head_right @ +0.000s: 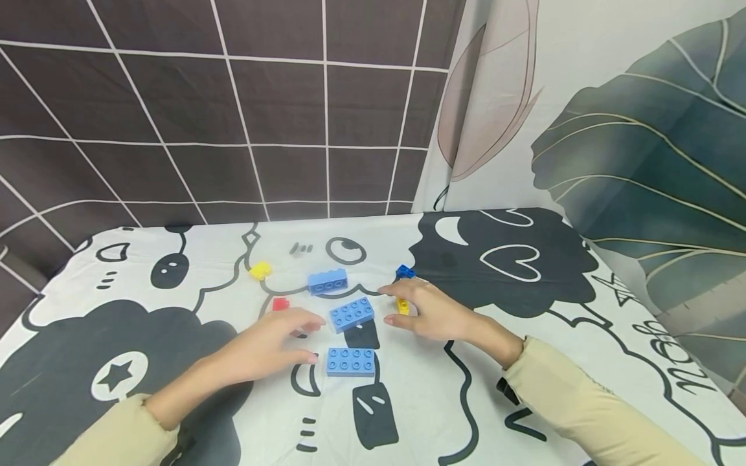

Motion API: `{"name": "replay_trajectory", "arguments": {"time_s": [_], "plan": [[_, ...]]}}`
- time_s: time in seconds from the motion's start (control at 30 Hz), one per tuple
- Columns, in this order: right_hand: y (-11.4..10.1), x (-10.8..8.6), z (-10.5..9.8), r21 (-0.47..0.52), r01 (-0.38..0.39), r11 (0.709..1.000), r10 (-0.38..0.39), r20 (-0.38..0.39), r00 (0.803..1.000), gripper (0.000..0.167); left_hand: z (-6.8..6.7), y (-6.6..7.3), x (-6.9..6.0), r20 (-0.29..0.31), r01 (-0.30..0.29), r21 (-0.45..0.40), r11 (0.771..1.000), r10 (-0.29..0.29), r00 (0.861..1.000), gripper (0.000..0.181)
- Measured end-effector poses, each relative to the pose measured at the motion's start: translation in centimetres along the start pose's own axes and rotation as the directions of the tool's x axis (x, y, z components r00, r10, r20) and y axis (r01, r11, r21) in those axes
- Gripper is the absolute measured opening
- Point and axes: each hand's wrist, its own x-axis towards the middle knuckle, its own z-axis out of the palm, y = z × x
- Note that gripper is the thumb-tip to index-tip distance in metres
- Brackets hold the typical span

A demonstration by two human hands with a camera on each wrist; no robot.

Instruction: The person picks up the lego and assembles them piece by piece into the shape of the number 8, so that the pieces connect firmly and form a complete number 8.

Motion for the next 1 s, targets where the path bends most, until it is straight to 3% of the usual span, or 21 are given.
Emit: {"name": "replay_trajectory", "arguments": {"time_s": [0.43, 1.0], "plan": [[1.0, 0.1, -0.3, -0.012, -0.017, 1.000, 0.017, -0.016, 1.000, 0.037, 1.0, 1.0, 1.0, 0.068, -0.017, -0.111, 0.994, 0.025, 0.997, 0.034], [2.4, 0.4, 0.0, -0.003, -0.080, 0.997, 0.080, -0.013, 0.997, 0.035, 1.4, 1.0, 1.3, 0.056, -0.057, -0.122, 0.991, 0.064, 0.996, 0.030]]}}
